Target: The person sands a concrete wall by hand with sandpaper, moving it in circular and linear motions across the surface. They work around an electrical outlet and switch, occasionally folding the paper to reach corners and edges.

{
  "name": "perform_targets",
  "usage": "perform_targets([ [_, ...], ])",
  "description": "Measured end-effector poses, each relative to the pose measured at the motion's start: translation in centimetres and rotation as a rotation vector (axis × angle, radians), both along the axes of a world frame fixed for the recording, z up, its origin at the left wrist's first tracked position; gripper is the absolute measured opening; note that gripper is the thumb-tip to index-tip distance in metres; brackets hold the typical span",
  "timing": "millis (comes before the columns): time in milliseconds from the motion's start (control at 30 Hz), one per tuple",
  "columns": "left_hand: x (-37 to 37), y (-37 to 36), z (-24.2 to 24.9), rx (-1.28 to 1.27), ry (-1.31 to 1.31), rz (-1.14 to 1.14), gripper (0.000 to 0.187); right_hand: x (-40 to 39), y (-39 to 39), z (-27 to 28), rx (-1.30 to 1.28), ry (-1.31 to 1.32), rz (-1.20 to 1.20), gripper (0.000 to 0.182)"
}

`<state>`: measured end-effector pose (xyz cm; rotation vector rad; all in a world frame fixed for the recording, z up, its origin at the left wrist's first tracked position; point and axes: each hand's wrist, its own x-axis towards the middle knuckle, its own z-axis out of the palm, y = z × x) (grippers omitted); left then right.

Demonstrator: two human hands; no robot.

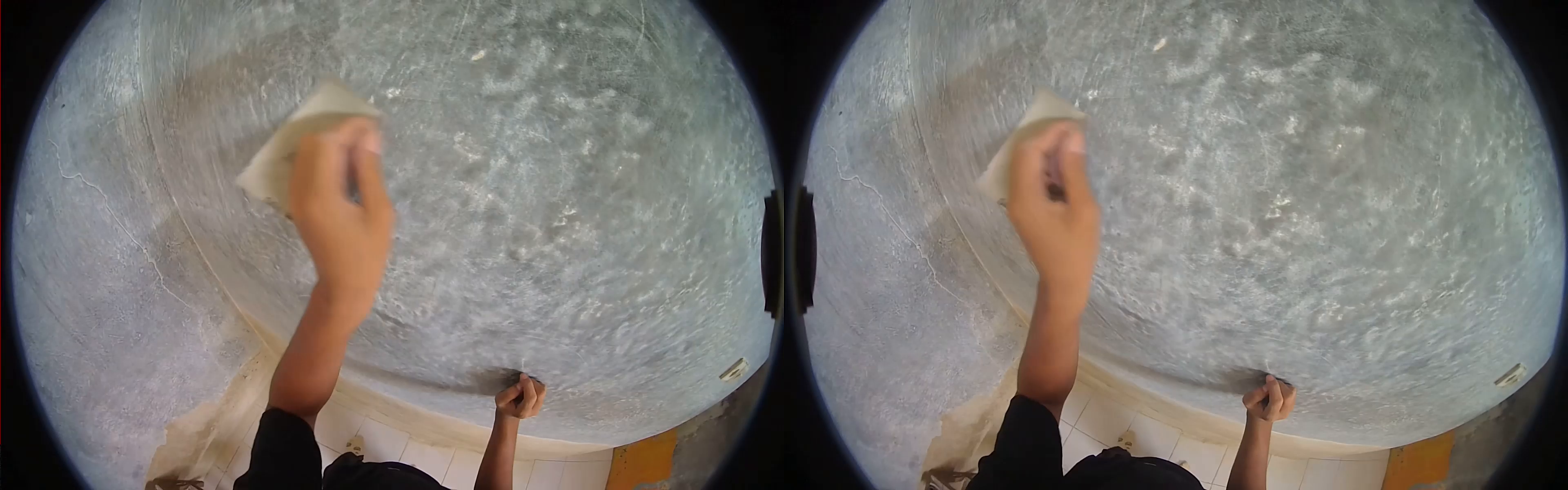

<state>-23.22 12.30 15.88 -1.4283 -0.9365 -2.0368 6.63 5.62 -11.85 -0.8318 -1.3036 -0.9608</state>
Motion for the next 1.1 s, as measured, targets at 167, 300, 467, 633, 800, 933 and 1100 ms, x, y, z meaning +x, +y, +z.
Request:
perform_targets([
  [167,-1.7,0.6,0.5,0.036,-0.036,-0.131,0.01,-0.3,-0.1,0.0,-0.006,0.011,-0.028,0.02],
  [300,-1.3,-0.1,-1.0,0.016,0.284,-0.219,0.004,-0.5,0.1,0.2,0.021,0.023,-0.057,0.019],
  [467,-4.0,1.1,-2.6,0.028,-0.076,-0.386,0.005,-1.7,-0.3,0.3,0.009,0.112,-0.111,0.017],
  [633,-5.2,1.4,-8.0,-0.068,0.101,-0.373,0.007,-2.6,-0.1,-0.1,-0.018,0.245,-0.098,0.016],
  [800,-4.9,0.7,-11.7,0.025,0.522,-0.325,0.013,-4.9,-0.2,-0.6,-0.07,0.443,-0.012,0.017],
  [933,-5.1,1.2,-15.5,-0.119,-0.349,-0.533,0.011,-8.8,0.9,0.5,0.119,0.343,-0.013,0.013],
  [1100,-4.0,0.0,-17.6,-0.123,0.228,-0.463,0.007,-11.2,3.7,-0.1,0.121,0.198,-0.08,0.013],
])
